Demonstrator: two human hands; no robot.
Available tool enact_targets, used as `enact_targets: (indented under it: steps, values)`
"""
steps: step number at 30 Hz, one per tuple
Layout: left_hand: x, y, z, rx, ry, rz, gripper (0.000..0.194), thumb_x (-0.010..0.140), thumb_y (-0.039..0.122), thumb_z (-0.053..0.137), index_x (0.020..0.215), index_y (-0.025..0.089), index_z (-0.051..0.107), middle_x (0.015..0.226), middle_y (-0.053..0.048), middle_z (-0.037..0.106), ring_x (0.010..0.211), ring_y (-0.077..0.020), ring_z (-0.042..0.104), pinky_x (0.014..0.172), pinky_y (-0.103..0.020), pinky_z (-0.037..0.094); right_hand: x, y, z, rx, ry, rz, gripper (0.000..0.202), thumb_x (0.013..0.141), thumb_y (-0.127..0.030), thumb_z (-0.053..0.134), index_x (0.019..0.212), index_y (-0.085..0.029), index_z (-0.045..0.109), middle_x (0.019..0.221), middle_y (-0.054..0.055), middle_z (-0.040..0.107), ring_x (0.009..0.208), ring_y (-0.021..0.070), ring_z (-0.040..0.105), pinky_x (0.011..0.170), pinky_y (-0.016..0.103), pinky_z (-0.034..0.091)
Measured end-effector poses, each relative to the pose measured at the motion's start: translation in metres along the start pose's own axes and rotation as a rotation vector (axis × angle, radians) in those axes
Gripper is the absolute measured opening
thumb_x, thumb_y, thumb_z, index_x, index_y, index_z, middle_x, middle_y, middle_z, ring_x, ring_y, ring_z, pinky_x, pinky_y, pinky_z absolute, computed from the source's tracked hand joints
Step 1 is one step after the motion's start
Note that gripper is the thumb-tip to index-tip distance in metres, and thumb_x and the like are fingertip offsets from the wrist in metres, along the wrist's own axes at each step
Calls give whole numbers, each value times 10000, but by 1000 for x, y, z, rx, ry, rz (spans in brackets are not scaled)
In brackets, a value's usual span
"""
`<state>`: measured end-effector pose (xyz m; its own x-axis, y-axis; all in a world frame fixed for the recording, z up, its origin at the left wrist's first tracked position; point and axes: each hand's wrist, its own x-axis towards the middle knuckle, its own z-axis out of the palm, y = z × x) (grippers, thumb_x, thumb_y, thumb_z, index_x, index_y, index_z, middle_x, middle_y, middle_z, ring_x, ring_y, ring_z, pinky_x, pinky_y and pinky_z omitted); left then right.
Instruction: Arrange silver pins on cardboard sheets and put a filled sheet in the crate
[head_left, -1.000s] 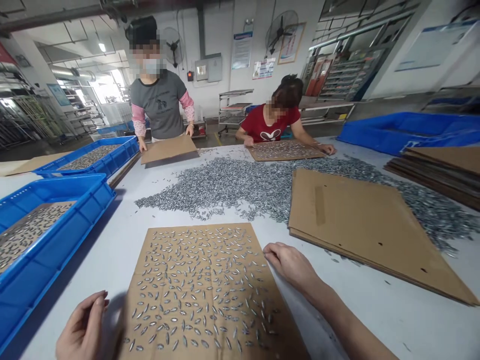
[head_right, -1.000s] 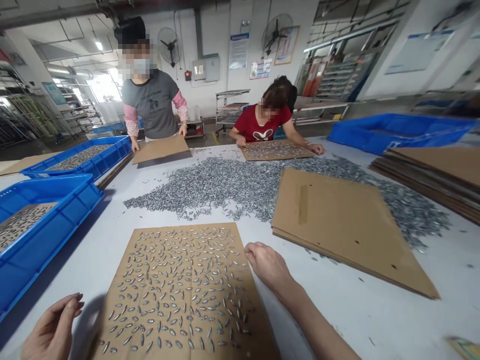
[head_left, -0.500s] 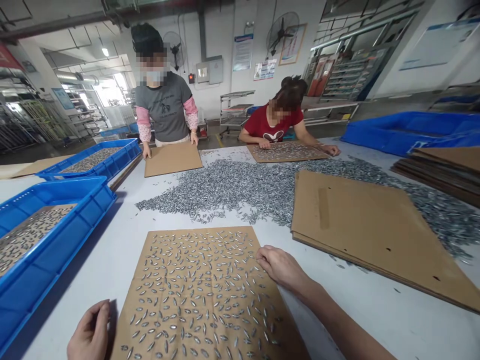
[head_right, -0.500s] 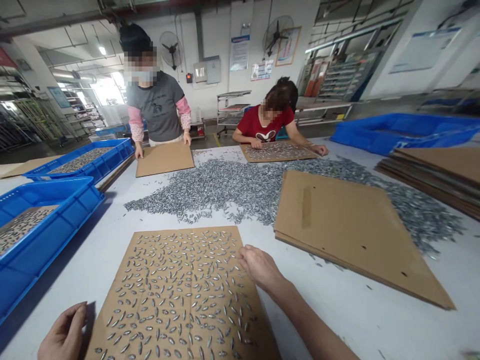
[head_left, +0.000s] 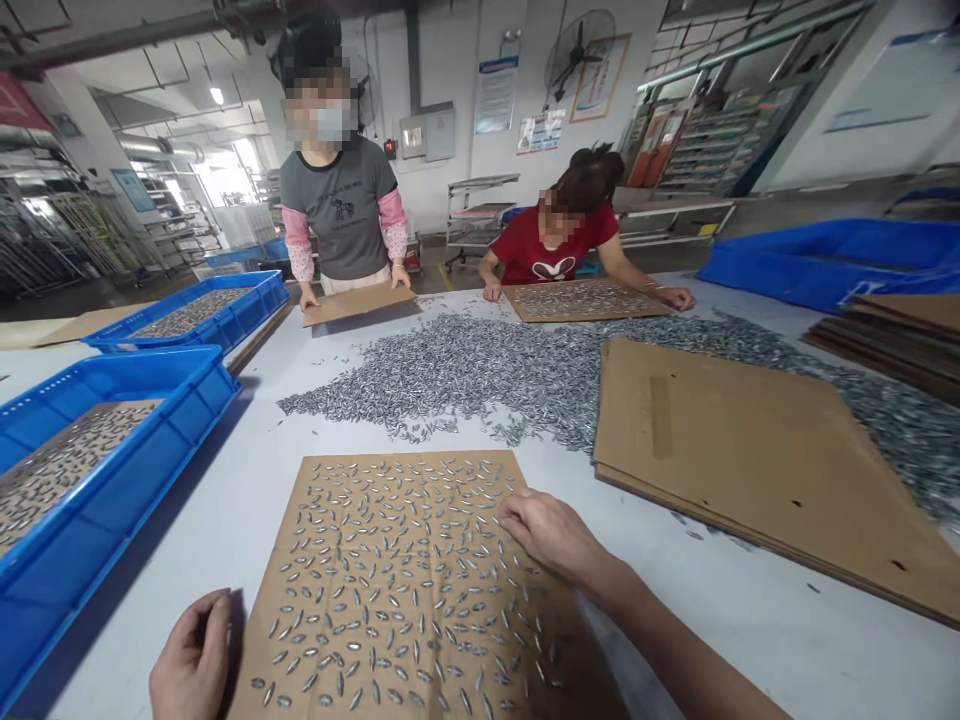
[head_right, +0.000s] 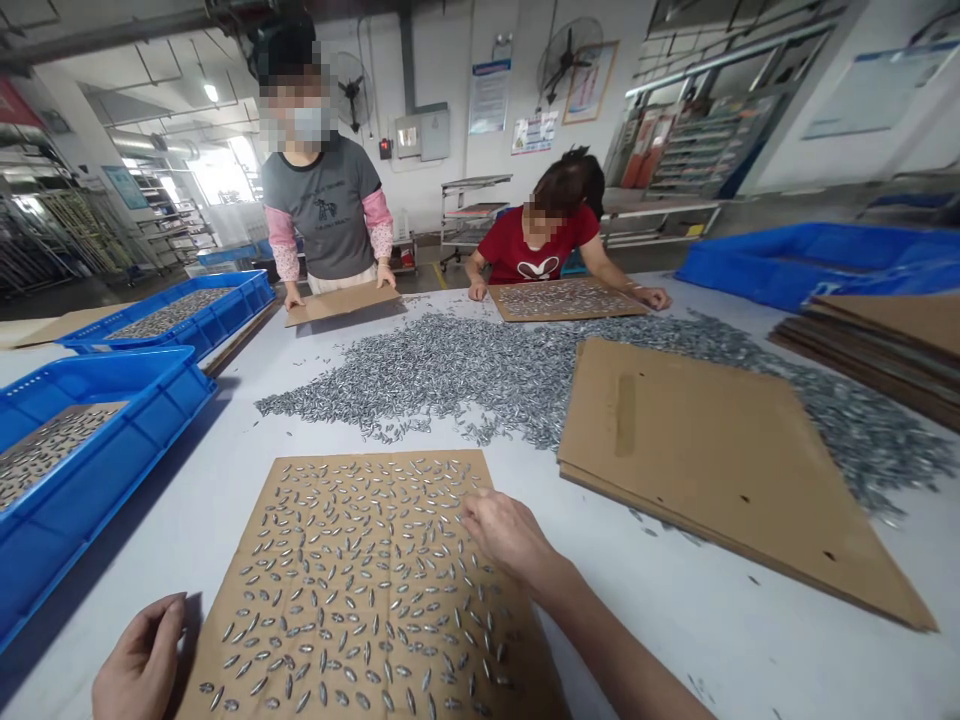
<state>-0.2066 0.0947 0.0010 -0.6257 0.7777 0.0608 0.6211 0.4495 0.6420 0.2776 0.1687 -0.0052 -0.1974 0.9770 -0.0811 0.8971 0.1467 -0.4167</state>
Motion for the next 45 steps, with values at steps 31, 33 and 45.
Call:
enact_targets:
  steps: [31,33,45]
  values:
    - [-5,1,1,-19,-17,0,510,704,657,531,921,237,722,1013,-85,796,975,-322,718,926,-412,566,35,5,-5,-77,-49,-70,253,954,-137,513,730,-200,611,878,46,694,789,163,624,648,261,327]
    - [-5,1,1,-16,-15,0,506,703,655,531,917,239,721,1012,-82,797,983,-321,720,926,-404,567,37,5,-4,-87,-55,-106,258,940,-116,514,710,-201,594,860,43,690,773,159,619,643,260,323]
    - [-3,-2,3,-3,-14,14,497,716,652,534,925,243,726,1024,-74,804,992,-320,724,913,-406,572,39,-1,-13,-137,-170,-165,208,913,-136,538,733,-201,617,859,54,686,778,168,608,644,262,334]
